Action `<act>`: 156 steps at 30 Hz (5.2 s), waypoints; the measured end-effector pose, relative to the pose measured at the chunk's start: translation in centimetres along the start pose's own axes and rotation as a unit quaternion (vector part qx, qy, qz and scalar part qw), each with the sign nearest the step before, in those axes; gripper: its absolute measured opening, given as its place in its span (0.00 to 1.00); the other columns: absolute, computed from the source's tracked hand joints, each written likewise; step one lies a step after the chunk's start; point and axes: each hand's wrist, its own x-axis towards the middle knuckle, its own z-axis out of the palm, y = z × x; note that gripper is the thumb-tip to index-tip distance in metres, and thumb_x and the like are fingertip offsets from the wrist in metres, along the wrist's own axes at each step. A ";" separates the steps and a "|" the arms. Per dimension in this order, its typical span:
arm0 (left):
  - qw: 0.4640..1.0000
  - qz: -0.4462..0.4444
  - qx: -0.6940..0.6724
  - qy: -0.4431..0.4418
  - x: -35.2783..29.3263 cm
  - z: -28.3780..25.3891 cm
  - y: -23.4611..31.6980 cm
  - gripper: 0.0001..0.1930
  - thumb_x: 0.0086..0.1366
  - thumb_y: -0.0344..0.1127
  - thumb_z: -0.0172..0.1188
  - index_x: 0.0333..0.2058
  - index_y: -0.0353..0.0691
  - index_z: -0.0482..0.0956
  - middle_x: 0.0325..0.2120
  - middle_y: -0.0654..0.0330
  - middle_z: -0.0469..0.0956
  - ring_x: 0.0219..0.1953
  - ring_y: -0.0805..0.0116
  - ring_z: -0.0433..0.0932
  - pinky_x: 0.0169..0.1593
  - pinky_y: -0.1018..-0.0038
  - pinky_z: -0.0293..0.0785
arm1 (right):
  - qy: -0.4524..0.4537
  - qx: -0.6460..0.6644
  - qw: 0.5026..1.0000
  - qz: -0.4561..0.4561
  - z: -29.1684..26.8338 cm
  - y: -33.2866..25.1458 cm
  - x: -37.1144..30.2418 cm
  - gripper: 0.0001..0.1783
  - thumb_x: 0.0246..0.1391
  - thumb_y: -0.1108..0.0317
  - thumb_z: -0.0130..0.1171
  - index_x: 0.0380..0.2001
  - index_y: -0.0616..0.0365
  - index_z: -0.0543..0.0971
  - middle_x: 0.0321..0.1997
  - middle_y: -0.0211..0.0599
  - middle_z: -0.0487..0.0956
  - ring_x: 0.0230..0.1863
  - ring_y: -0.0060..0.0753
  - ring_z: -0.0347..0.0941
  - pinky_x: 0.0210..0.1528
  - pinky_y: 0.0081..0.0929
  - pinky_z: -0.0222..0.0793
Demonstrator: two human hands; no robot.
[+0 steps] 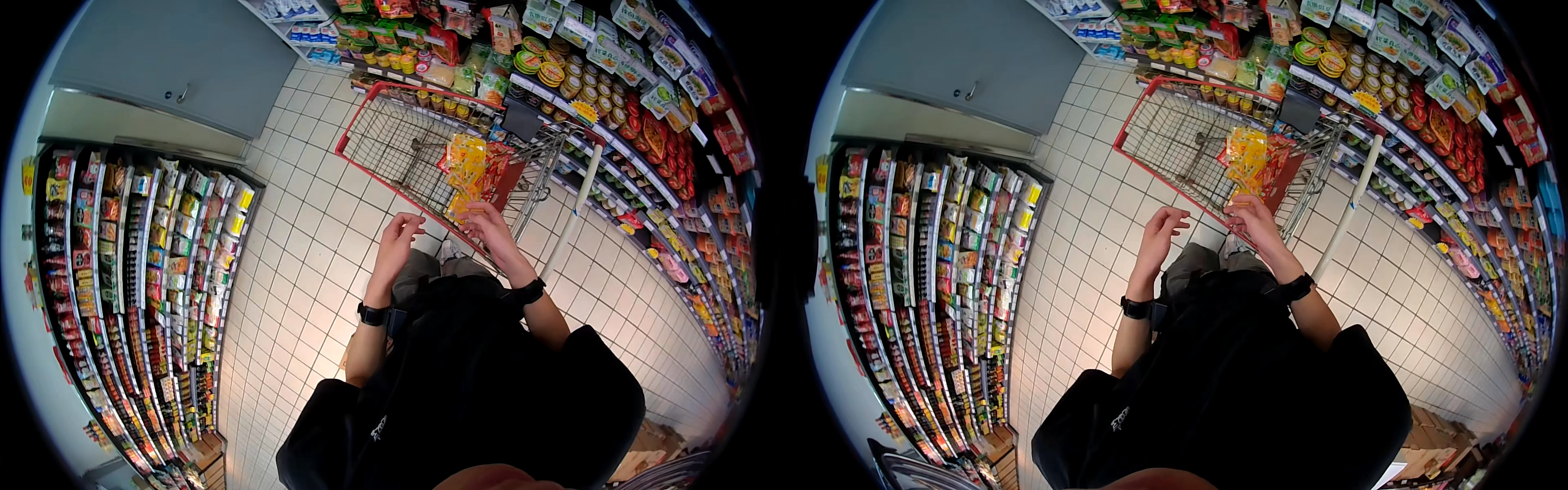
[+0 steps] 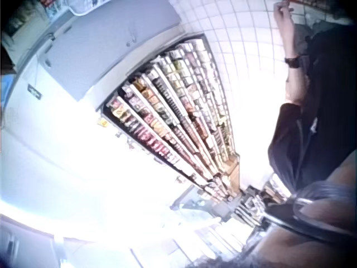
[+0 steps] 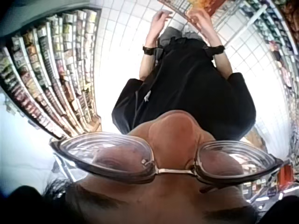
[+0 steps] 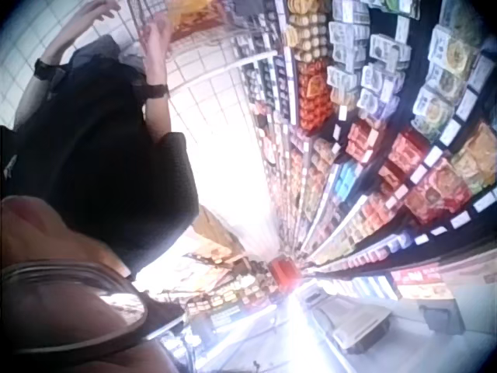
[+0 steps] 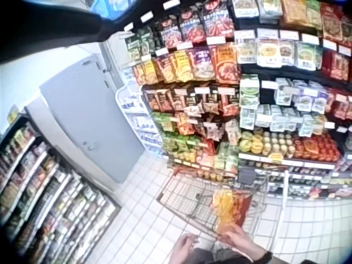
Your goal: The person restocks store shelves by taking food packages from a shopping cart and placing them onto the shelves by hand.
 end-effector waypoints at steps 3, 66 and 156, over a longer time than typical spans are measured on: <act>0.997 0.011 0.018 -0.077 5.9 0.1 -1.2 0.12 0.70 0.40 0.50 0.41 0.39 0.76 0.42 0.63 0.80 0.41 0.71 0.78 0.45 0.74 0.69 | 0.053 0.019 0.998 -0.004 -0.8 0.6 2.3 0.14 0.65 0.68 0.46 0.52 0.57 0.69 0.49 0.39 0.79 0.45 0.29 0.77 0.45 0.23 0.70; 0.851 -0.091 0.455 -0.245 39.1 13.3 -35.9 0.16 0.61 0.42 0.61 0.39 0.34 0.78 0.29 0.52 0.82 0.31 0.62 0.81 0.33 0.67 0.74 | 0.341 0.371 0.856 0.118 -12.0 20.5 19.5 0.25 0.59 0.56 0.53 0.53 0.64 0.72 0.49 0.44 0.79 0.50 0.38 0.76 0.53 0.32 0.70; 0.744 0.165 0.140 -0.632 -13.2 40.0 1.6 0.16 0.68 0.39 0.60 0.45 0.30 0.80 0.37 0.59 0.83 0.37 0.78 0.78 0.43 0.76 0.75 | 0.466 0.059 0.816 -0.337 -17.3 5.8 -38.3 0.18 0.63 0.70 0.56 0.53 0.69 0.73 0.45 0.33 0.80 0.44 0.17 0.74 0.50 0.19 0.70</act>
